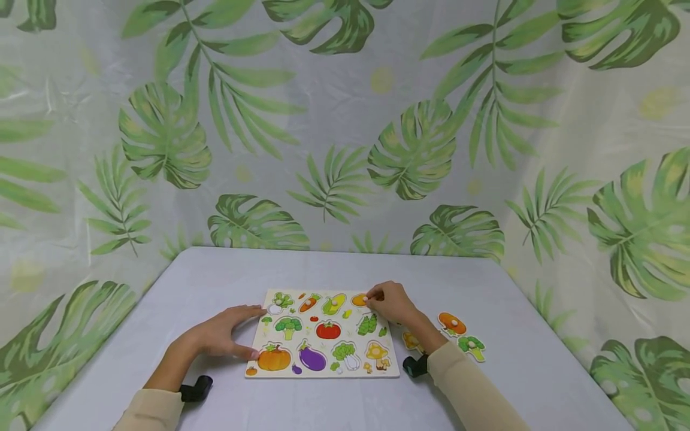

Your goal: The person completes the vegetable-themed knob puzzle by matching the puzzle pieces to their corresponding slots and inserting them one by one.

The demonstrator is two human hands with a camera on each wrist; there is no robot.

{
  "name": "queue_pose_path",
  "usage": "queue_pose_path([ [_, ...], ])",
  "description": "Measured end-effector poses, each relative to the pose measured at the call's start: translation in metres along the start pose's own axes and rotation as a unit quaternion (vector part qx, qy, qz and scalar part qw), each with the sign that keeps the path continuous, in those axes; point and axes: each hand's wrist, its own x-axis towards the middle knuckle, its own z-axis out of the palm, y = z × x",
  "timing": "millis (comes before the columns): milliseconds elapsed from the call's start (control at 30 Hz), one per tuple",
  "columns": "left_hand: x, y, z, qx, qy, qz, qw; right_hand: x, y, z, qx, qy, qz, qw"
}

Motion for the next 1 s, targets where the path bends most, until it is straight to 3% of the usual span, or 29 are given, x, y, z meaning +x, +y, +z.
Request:
queue_pose_path([
  [467,0.002,-0.004,0.003,0.002,0.000,-0.010,0.9999,-0.009,0.004,-0.010,0.021,-0.008,-0.012,0.9997],
  [1000,0.001,0.000,0.003,0.000,-0.003,-0.007,1.0000,-0.030,0.019,-0.034,-0.004,-0.003,-0.054,0.9985],
])
